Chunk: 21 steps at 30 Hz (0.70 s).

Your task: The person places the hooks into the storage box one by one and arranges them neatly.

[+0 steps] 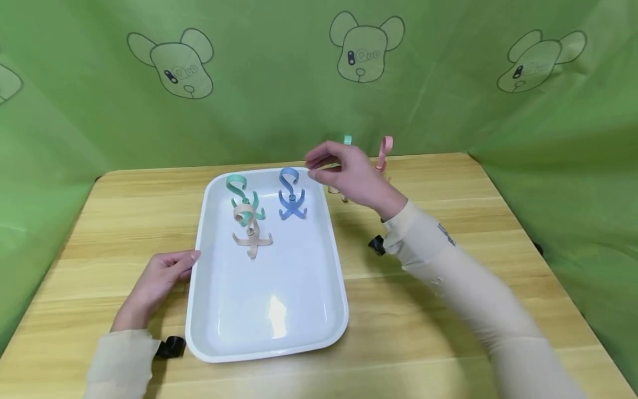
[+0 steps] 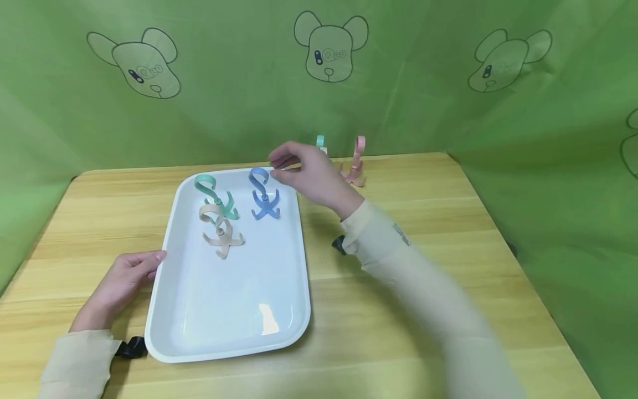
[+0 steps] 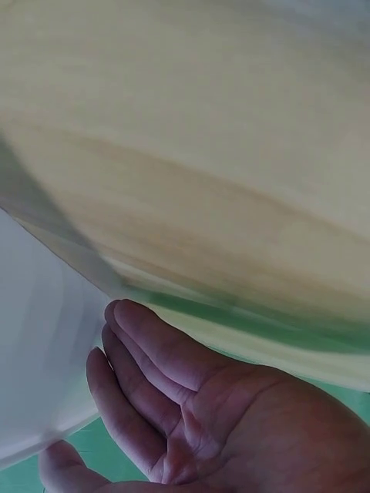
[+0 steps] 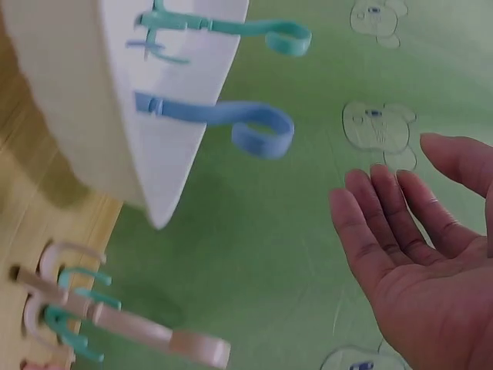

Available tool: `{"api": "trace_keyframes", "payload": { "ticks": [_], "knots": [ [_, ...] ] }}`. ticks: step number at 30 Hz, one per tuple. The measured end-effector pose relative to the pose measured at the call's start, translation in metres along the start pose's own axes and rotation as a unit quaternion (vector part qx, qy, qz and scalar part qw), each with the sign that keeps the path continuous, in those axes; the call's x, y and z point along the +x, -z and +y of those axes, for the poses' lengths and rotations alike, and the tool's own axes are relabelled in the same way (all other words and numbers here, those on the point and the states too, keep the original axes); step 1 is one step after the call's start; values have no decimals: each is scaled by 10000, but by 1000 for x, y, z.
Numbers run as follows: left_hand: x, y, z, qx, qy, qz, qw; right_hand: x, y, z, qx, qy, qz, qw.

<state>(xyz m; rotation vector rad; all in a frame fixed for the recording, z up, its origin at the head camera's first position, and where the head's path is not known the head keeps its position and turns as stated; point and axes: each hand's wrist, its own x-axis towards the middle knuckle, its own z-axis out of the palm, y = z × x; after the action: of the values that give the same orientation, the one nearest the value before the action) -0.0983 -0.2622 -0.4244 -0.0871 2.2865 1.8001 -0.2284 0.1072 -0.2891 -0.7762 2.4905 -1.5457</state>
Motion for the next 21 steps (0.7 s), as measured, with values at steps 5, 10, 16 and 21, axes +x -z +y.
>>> {"api": "trace_keyframes", "payload": {
  "ticks": [5,10,16,21],
  "knots": [
    [0,0,-1,-54,-22,2,10000,-5,14,5,-26,-18,514,9987],
    [1,-1,-2,-136,-70,-8,9999,-8,26,13,27,-141,872,9961],
    [1,-1,-2,-149,-85,-1,9999,-13,42,19,260,-363,1109,9928],
    [1,-1,-2,-151,-89,10,9998,-17,55,23,199,-335,1307,9906]
  ]
}}
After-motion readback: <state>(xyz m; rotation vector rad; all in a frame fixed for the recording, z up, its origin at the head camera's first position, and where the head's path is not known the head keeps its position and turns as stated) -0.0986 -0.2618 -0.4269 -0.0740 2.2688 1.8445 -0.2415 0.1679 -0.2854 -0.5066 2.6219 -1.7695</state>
